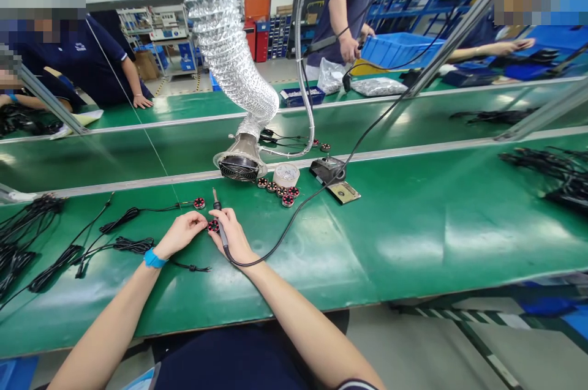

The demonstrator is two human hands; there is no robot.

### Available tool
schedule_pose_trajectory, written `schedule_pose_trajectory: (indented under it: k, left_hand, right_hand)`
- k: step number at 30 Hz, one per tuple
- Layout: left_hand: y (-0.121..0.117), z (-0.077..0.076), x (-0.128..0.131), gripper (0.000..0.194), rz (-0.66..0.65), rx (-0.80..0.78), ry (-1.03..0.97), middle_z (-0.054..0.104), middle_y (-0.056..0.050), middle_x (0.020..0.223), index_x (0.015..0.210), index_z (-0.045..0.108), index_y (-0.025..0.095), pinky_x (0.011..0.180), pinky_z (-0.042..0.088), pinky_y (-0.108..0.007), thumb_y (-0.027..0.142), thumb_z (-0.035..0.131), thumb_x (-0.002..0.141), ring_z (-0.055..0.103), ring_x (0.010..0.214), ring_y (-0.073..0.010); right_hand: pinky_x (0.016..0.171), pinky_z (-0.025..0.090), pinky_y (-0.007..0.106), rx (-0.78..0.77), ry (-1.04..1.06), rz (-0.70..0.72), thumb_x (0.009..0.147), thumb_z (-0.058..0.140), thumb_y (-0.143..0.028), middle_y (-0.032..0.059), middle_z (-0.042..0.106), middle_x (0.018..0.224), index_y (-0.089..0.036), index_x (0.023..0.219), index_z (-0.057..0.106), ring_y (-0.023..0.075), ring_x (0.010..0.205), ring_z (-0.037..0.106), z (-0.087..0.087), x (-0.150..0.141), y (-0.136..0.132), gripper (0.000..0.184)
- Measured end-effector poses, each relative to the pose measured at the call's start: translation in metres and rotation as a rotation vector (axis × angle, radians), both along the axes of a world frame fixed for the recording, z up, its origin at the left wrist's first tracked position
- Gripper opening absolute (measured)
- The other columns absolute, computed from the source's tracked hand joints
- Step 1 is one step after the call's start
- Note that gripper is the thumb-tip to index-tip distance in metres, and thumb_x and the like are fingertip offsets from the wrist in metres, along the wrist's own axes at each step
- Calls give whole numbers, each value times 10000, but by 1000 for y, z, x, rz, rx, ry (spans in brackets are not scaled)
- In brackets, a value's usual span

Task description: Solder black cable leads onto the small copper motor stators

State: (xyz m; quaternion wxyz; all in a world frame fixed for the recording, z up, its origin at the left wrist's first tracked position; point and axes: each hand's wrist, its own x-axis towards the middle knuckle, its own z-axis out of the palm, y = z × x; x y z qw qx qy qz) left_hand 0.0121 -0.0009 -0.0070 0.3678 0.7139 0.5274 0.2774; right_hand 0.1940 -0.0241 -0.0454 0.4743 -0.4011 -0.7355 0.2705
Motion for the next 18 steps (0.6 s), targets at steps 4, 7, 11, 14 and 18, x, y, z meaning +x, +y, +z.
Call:
schedule_pose_trajectory:
  k: [4,7,11,14,18]
  left_hand:
    - [-3,14,1,306,47,-108,-215,625,-17,742,817,625,157,639,437,-249,462,602,815,536,653,-136]
    - [-6,24,-5,336,128,-124,-227,585,7,689,838,627,155,577,389,-234,489,600,819,480,588,-116]
    - [-23,29,-15,366,40,-87,43,599,-18,696,753,684,157,607,392,-259,495,577,842,515,644,-152]
    - [-44,29,-18,294,-142,-43,182,633,-38,830,844,725,187,674,420,-270,468,646,814,561,731,-172]
    - [-66,27,-16,182,-325,-8,259,619,-32,891,837,687,209,753,424,-277,384,704,792,573,792,-177]
  right_hand:
    - [896,509,313,11,-6,-5,840,613,-117,61,483,1121,-242,1297,493,168,950,588,1,0,0,488]
    - [899,511,320,8,-6,-1,845,610,-115,64,483,1129,-244,1296,492,168,945,588,1,1,-1,484]
    - [887,516,321,-1,-4,-5,840,620,-117,63,477,1125,-250,1297,490,166,927,587,2,0,-1,493]
    - [899,512,321,-1,3,-20,837,632,-122,62,475,1134,-250,1296,491,167,939,588,0,0,0,497]
    - [921,504,321,0,7,-34,843,643,-139,61,477,1151,-252,1303,490,163,949,596,-5,1,2,498]
